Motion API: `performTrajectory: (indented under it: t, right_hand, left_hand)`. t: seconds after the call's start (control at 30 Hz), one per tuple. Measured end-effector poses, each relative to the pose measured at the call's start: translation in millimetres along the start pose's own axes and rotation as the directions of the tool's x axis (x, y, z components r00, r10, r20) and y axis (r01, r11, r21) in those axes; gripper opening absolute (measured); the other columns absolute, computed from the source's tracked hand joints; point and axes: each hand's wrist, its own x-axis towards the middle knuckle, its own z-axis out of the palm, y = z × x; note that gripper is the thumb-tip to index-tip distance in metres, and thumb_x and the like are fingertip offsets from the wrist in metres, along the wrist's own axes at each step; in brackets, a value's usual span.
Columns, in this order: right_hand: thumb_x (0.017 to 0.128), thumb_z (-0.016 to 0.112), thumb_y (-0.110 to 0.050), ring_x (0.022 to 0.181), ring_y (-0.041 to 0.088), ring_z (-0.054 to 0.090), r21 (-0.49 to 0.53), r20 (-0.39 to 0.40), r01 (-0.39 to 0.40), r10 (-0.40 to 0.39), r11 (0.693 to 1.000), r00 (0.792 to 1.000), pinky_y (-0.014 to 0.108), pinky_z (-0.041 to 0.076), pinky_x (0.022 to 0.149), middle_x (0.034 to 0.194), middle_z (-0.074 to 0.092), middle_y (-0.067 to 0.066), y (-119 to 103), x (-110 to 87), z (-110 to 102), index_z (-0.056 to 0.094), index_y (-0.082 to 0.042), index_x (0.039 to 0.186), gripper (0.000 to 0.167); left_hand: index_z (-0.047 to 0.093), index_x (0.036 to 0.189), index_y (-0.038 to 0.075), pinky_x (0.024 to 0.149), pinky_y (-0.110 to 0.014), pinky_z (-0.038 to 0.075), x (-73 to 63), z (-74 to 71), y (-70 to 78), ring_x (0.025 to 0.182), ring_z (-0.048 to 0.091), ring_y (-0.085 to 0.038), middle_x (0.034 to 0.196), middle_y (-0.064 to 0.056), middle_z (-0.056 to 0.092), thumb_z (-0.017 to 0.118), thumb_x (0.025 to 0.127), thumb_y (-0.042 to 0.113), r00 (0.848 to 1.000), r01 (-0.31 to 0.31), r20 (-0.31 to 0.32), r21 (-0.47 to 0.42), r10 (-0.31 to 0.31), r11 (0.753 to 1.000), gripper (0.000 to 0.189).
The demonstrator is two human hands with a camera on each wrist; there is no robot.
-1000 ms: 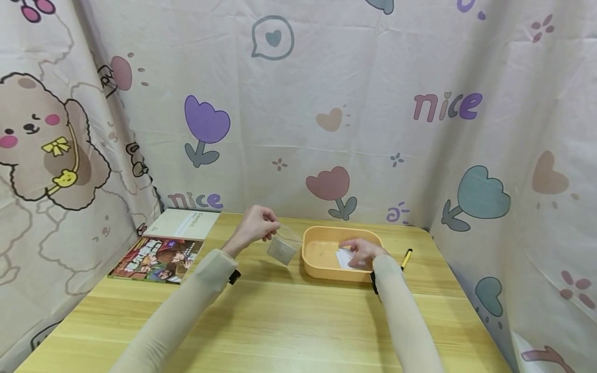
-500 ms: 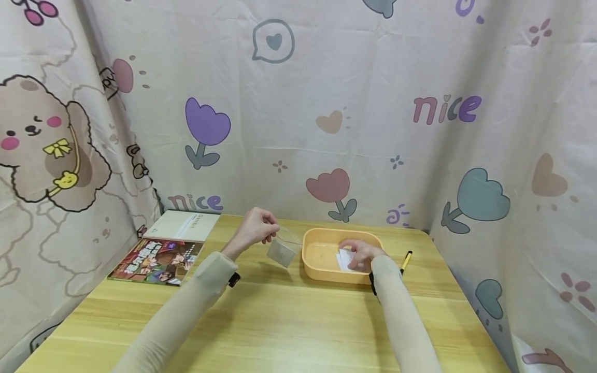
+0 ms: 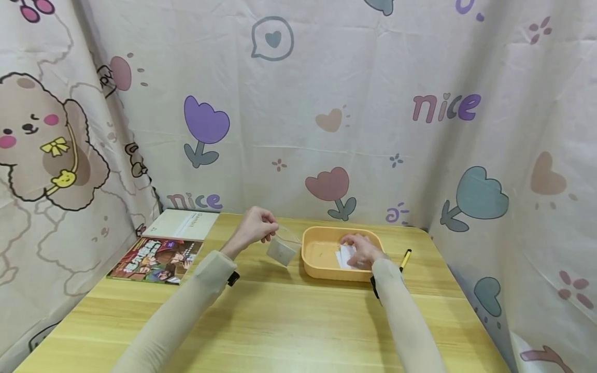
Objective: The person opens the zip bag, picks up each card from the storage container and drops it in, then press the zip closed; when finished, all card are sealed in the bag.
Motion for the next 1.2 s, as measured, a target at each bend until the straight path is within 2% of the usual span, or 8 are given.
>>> performTrajectory:
  t: [0.13,0.3,0.43,0.5,0.7,0.83,1.03,1.2]
  right_hand:
    - [0.065,0.081,0.004,0.111,0.032,0.043,-0.008,-0.04,-0.001,0.001,1.0,0.999,0.044,0.047,0.089,0.125,0.053,0.017,1.8,-0.7,0.7,0.063,-0.011,0.125,0.064]
    - [0.078,0.074,0.001,0.101,0.026,0.056,-0.013,-0.05,0.031,-0.032,0.999,0.998,0.039,0.053,0.085,0.118,0.061,0.015,1.7,-2.7,-4.6,0.064,-0.005,0.124,0.047]
    - [0.088,0.068,-0.007,0.107,0.03,0.059,-0.012,-0.061,0.092,-0.093,0.996,0.994,0.051,0.049,0.098,0.117,0.065,0.015,-0.9,-5.2,-12.6,0.065,-0.004,0.121,0.034]
    - [0.09,0.067,-0.01,0.109,0.03,0.059,0.021,-0.055,0.096,-0.095,0.995,0.994,0.052,0.047,0.101,0.118,0.066,0.016,-2.1,-6.1,-15.8,0.065,-0.004,0.121,0.032]
    - [0.093,0.064,-0.015,0.095,0.022,0.06,0.158,-0.024,0.047,-0.044,0.986,0.999,0.033,0.052,0.083,0.112,0.065,0.015,-5.8,-6.8,-21.9,0.062,-0.002,0.126,0.035]
    - [0.093,0.065,-0.02,0.088,0.018,0.061,0.197,-0.037,0.034,-0.027,0.98,0.999,0.028,0.052,0.078,0.108,0.067,0.013,-10.0,-6.8,-23.1,0.061,-0.004,0.128,0.038]
    - [0.094,0.065,-0.029,0.09,0.018,0.064,0.147,-0.112,0.065,-0.049,0.987,0.993,0.03,0.053,0.081,0.119,0.066,0.016,-17.5,-7.0,-19.1,0.061,-0.007,0.13,0.043]
    - [0.093,0.066,-0.03,0.089,0.018,0.064,0.133,-0.232,0.09,-0.058,0.987,0.971,0.028,0.053,0.08,0.122,0.066,0.019,-23.3,-5.7,-15.5,0.06,-0.004,0.131,0.046]
  left_hand:
    - [0.071,0.076,0.006,0.044,-0.028,0.055,-0.3,0.0,0.0,0.047,0.062,-0.015,0.063,-0.005,0.068,0.064,0.082,0.007,1.0,-0.002,-0.005,0.003,0.002,1.0,0.009]
    - [0.072,0.077,0.005,0.044,-0.027,0.055,-0.3,0.6,-0.3,0.048,0.062,-0.015,0.064,-0.005,0.068,0.065,0.081,0.006,1.0,0.009,-0.007,0.008,-0.009,1.0,0.008]
    - [0.072,0.078,0.004,0.044,-0.026,0.055,-0.7,-0.3,0.2,0.048,0.062,-0.016,0.065,-0.006,0.068,0.066,0.082,0.006,1.0,0.019,0.0,0.003,-0.019,1.0,0.007]
    - [0.072,0.078,0.004,0.044,-0.027,0.055,-1.0,-1.0,0.6,0.049,0.062,-0.016,0.066,-0.006,0.068,0.065,0.082,0.006,1.0,0.019,0.003,-0.001,-0.019,1.0,0.008]
    - [0.072,0.078,0.004,0.046,-0.029,0.056,-1.3,-1.7,-0.9,0.048,0.062,-0.016,0.065,-0.006,0.069,0.065,0.082,0.006,1.0,0.015,0.0,-0.008,-0.015,1.0,0.008]
    - [0.072,0.077,0.004,0.048,-0.033,0.057,-0.5,-2.2,-2.3,0.048,0.062,-0.016,0.064,-0.006,0.068,0.065,0.081,0.006,1.0,0.014,-0.001,-0.007,-0.014,1.0,0.008]
    - [0.072,0.075,0.005,0.053,-0.044,0.06,1.8,-4.6,-0.9,0.05,0.065,-0.022,0.063,-0.006,0.068,0.064,0.082,0.006,1.0,-0.007,-0.006,-0.016,0.007,1.0,0.01]
    - [0.072,0.075,0.004,0.045,-0.031,0.056,2.4,-5.5,1.1,0.048,0.063,-0.019,0.063,-0.007,0.068,0.065,0.081,0.006,1.0,-0.008,0.001,-0.039,0.008,0.999,0.009]
